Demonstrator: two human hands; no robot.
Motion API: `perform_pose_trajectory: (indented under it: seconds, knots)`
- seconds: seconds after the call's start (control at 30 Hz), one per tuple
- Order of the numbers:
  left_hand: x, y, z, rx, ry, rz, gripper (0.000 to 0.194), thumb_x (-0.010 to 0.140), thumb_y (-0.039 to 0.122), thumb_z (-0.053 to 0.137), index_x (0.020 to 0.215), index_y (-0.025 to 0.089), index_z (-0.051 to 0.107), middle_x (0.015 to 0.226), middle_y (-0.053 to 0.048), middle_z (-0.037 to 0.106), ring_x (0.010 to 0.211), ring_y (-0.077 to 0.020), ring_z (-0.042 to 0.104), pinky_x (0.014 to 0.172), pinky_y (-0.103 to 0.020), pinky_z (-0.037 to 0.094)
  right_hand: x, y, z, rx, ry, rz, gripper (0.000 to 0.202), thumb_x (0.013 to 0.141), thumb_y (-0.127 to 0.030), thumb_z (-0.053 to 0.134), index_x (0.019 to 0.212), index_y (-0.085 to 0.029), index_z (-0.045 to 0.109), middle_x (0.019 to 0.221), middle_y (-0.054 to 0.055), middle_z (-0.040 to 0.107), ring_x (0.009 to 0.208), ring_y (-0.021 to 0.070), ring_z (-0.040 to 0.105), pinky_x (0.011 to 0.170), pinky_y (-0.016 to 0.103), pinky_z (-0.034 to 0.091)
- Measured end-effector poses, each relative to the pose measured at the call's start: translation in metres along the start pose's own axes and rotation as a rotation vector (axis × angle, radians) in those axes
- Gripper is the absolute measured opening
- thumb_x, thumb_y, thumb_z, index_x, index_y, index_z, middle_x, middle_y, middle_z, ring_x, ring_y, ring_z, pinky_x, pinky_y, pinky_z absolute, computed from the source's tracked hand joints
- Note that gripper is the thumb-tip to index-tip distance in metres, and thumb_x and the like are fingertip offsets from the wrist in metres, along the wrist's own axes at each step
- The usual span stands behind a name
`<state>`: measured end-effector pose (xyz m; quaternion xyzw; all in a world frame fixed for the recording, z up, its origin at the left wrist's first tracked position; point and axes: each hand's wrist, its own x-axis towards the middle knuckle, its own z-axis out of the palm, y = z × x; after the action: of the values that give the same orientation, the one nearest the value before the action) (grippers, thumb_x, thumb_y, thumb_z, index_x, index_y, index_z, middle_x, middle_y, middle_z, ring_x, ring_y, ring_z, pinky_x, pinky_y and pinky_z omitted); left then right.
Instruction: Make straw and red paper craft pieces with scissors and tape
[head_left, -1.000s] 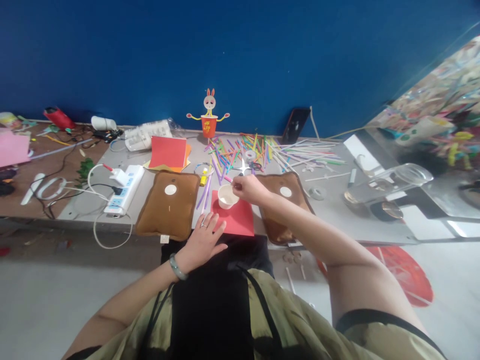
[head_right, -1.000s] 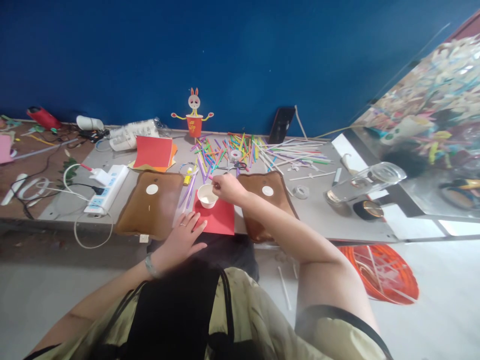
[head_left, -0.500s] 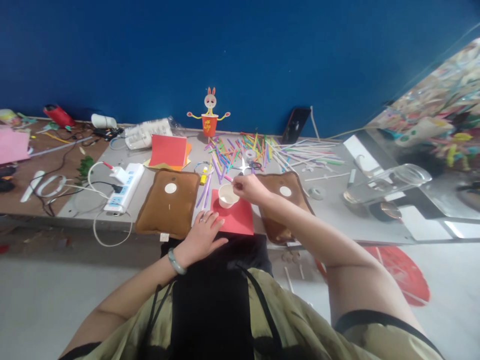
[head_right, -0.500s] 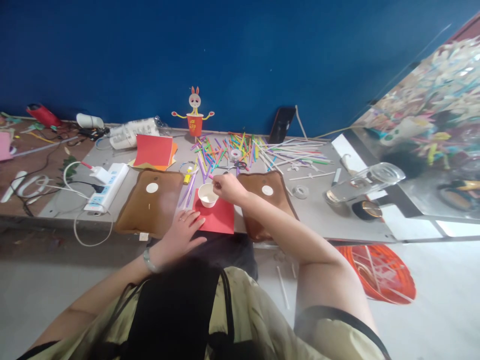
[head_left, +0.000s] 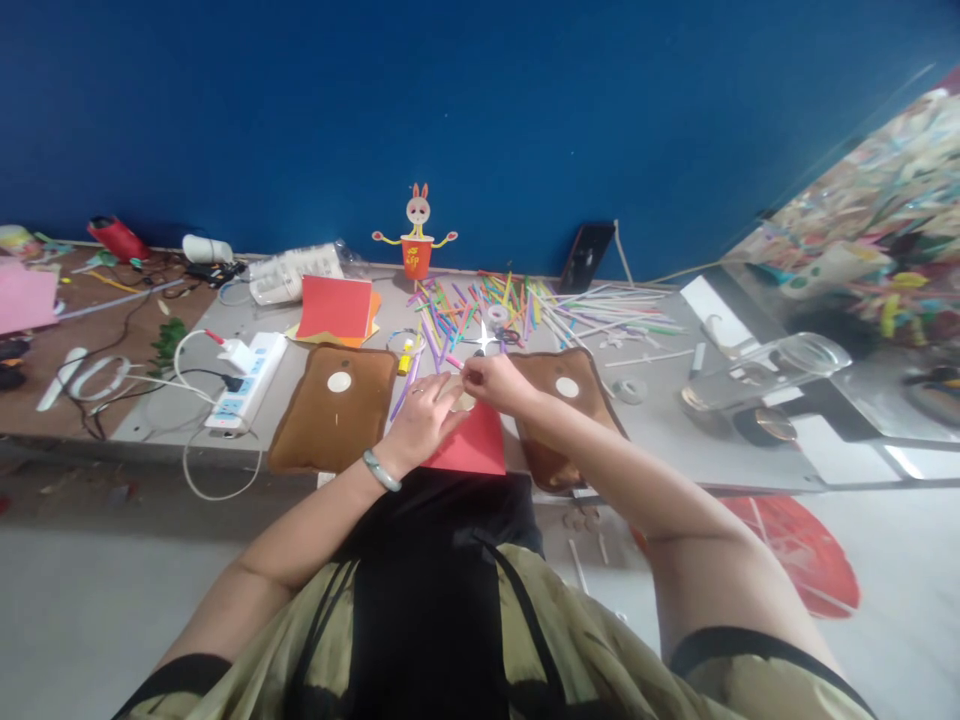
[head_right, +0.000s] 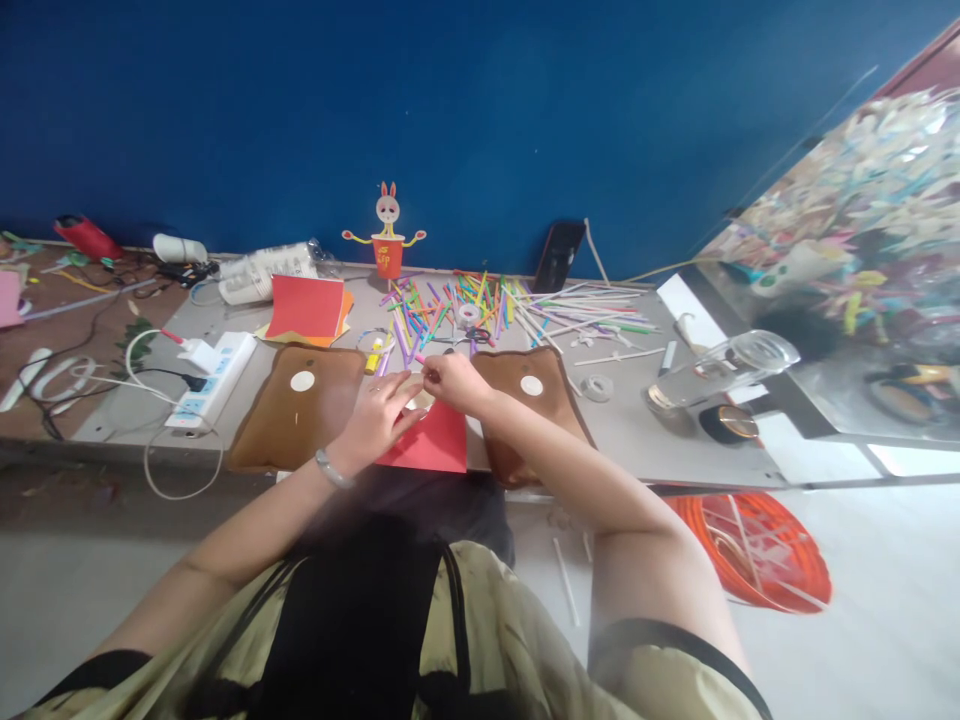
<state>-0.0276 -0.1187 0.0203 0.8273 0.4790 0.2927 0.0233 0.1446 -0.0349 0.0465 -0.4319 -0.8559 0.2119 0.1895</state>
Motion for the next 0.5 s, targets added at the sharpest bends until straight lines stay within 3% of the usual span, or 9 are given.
perform_pose_trajectory:
  seconds: [0.1, 0.27, 0.37, 0.5]
  knots:
    - [-0.002, 0.0, 0.006, -0.005, 0.015, -0.011, 0.039, 0.098, 0.041, 0.043, 0.09, 0.013, 0.07, 0.134, -0.017, 0.057, 0.121, -0.0285, 0.055, 0.105, -0.048, 0.044, -0.001, -0.001, -0.004, 0.026, -0.013, 0.002, 0.012, 0.076, -0.014, 0.057, 0.074, -0.014, 0.068, 0.06, 0.0, 0.061, 0.057, 0.0108, 0.051, 0.061, 0.021, 0.036]
    - [-0.004, 0.003, 0.004, 0.021, -0.017, -0.003, 0.036, 0.098, 0.035, 0.043, 0.087, 0.013, 0.069, 0.135, -0.019, 0.055, 0.123, -0.0297, 0.053, 0.105, -0.049, 0.043, 0.007, 0.009, -0.024, 0.089, -0.057, 0.056, 0.039, 0.091, -0.037, 0.051, 0.062, -0.014, 0.064, 0.056, 0.001, 0.06, 0.054, 0.0108, 0.05, 0.058, 0.023, 0.034]
    - [-0.003, 0.005, 0.003, 0.063, -0.044, 0.01, 0.034, 0.098, 0.033, 0.044, 0.084, 0.014, 0.069, 0.137, -0.019, 0.053, 0.124, -0.0305, 0.051, 0.104, -0.049, 0.043, 0.015, 0.022, -0.036, -0.028, -0.005, 0.144, 0.03, 0.088, -0.032, 0.054, 0.072, -0.014, 0.07, 0.062, 0.003, 0.065, 0.059, 0.0128, 0.054, 0.06, 0.024, 0.036]
    - [-0.003, 0.01, 0.001, 0.115, -0.069, -0.003, 0.032, 0.098, 0.031, 0.044, 0.086, 0.015, 0.069, 0.136, -0.017, 0.053, 0.119, -0.0299, 0.051, 0.101, -0.048, 0.043, 0.025, 0.033, -0.034, -0.26, -0.147, 0.262, 0.019, 0.08, -0.026, 0.063, 0.091, -0.017, 0.076, 0.081, 0.006, 0.073, 0.073, 0.0179, 0.063, 0.064, 0.025, 0.039]
